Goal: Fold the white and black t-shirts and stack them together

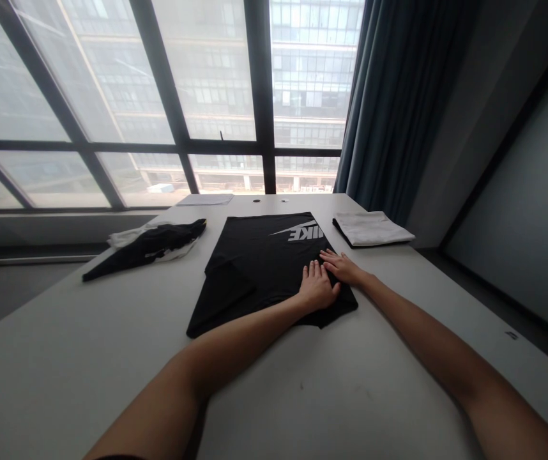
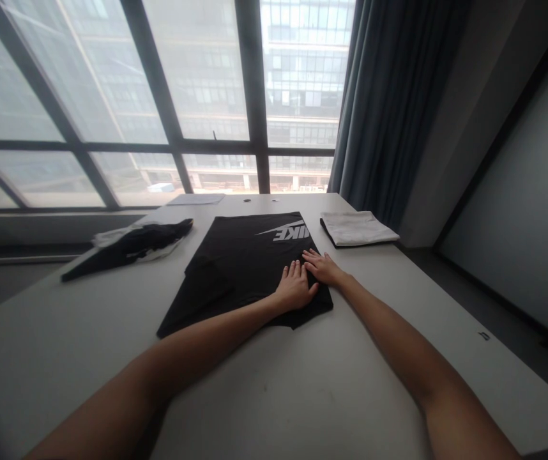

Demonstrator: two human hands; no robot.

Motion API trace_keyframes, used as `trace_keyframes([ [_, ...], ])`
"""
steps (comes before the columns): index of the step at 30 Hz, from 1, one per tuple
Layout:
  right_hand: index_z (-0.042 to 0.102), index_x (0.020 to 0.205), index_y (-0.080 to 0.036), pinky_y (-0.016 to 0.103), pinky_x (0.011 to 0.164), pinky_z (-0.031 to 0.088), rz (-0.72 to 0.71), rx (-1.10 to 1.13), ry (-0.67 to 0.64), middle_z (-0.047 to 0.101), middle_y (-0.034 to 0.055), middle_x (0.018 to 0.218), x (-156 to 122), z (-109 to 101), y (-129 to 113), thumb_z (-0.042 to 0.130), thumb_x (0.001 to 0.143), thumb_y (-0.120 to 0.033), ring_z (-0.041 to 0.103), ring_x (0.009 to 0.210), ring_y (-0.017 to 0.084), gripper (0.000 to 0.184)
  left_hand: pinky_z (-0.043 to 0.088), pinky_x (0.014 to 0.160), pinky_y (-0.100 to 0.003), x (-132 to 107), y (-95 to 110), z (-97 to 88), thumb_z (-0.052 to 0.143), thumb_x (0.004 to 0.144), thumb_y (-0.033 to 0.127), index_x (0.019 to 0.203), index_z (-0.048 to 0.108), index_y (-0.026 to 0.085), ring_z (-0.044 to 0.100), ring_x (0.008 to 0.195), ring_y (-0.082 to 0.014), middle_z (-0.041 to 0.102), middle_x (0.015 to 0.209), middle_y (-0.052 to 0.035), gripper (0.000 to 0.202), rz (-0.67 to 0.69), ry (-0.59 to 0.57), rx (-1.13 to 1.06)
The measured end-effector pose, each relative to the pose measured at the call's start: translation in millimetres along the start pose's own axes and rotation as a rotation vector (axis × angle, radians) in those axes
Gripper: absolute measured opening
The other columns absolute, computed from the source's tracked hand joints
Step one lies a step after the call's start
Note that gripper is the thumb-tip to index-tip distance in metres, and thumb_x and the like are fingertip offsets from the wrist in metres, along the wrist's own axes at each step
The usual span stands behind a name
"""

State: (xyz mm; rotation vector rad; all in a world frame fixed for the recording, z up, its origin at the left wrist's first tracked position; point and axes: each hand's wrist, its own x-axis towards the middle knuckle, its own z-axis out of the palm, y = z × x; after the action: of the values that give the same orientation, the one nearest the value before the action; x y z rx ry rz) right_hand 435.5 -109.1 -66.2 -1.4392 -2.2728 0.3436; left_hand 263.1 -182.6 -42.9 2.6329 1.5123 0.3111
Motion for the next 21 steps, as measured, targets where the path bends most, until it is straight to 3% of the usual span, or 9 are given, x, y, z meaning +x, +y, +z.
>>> trace_keyframes([
  [6,0.054,0.145,-0.029,0.068,0.118,0.009,0.042,-0.053,0.040,0.039,0.0086,0.158,-1,-1,18,0.045,0.101,-0.041,0.025,0.151,0.030,0.046,0.014,0.122,-0.052,1,-1,2.3,0.037,0.096,0.060,0.152,0.033,-0.005,0.017,0.153,-0.0373,0.024,0.161,-0.0294,0.086,0.009,0.011,0.014],
  [8,0.057,0.142,-0.026,0.067,0.118,0.015,0.066,-0.051,0.106,0.043,0.0108,0.156,-2,-2,26,0.045,0.101,-0.040,0.029,0.150,0.031,0.046,0.014,0.122,-0.052,1,-2,3.1,0.037,0.096,0.059,0.152,0.035,-0.003,0.018,0.153,-0.0371,0.025,0.161,-0.0285,0.084,0.009,0.014,0.018],
  [13,0.061,0.138,-0.017,0.050,0.121,0.029,0.099,0.102,0.355,0.056,0.0139,0.146,-4,-8,35,0.036,0.101,-0.036,0.042,0.143,0.027,0.049,0.014,0.122,-0.056,0,-3,0.4,0.040,0.097,0.057,0.149,0.040,-0.001,0.019,0.152,-0.0388,0.029,0.160,-0.0280,0.078,0.028,0.035,0.009],
  [17,0.061,0.139,-0.020,0.047,0.122,0.030,0.081,0.162,0.399,0.058,0.0091,0.144,-5,-13,31,0.039,0.100,-0.038,0.041,0.144,0.025,0.048,0.017,0.124,-0.048,-6,1,-8.2,0.041,0.103,0.038,0.143,0.051,0.010,0.026,0.151,-0.0290,0.037,0.159,-0.0175,0.050,0.392,0.172,-0.033],
  [19,0.064,0.136,-0.022,0.046,0.122,0.031,0.007,0.176,0.324,0.058,0.0068,0.145,-6,-14,29,0.046,0.098,-0.038,0.040,0.145,0.025,0.045,0.025,0.122,-0.042,-11,6,-12.4,0.042,0.104,0.038,0.138,0.055,0.014,0.036,0.147,-0.0248,0.042,0.156,-0.0151,0.044,0.566,0.187,-0.077],
  [21,0.068,0.131,-0.024,0.046,0.121,0.032,-0.066,0.155,0.216,0.058,0.0045,0.145,-7,-13,27,0.054,0.095,-0.036,0.040,0.145,0.025,0.041,0.029,0.120,-0.041,-16,13,-15.4,0.045,0.103,0.040,0.131,0.061,0.014,0.043,0.142,-0.0256,0.048,0.151,-0.0160,0.041,0.634,0.202,-0.106],
])
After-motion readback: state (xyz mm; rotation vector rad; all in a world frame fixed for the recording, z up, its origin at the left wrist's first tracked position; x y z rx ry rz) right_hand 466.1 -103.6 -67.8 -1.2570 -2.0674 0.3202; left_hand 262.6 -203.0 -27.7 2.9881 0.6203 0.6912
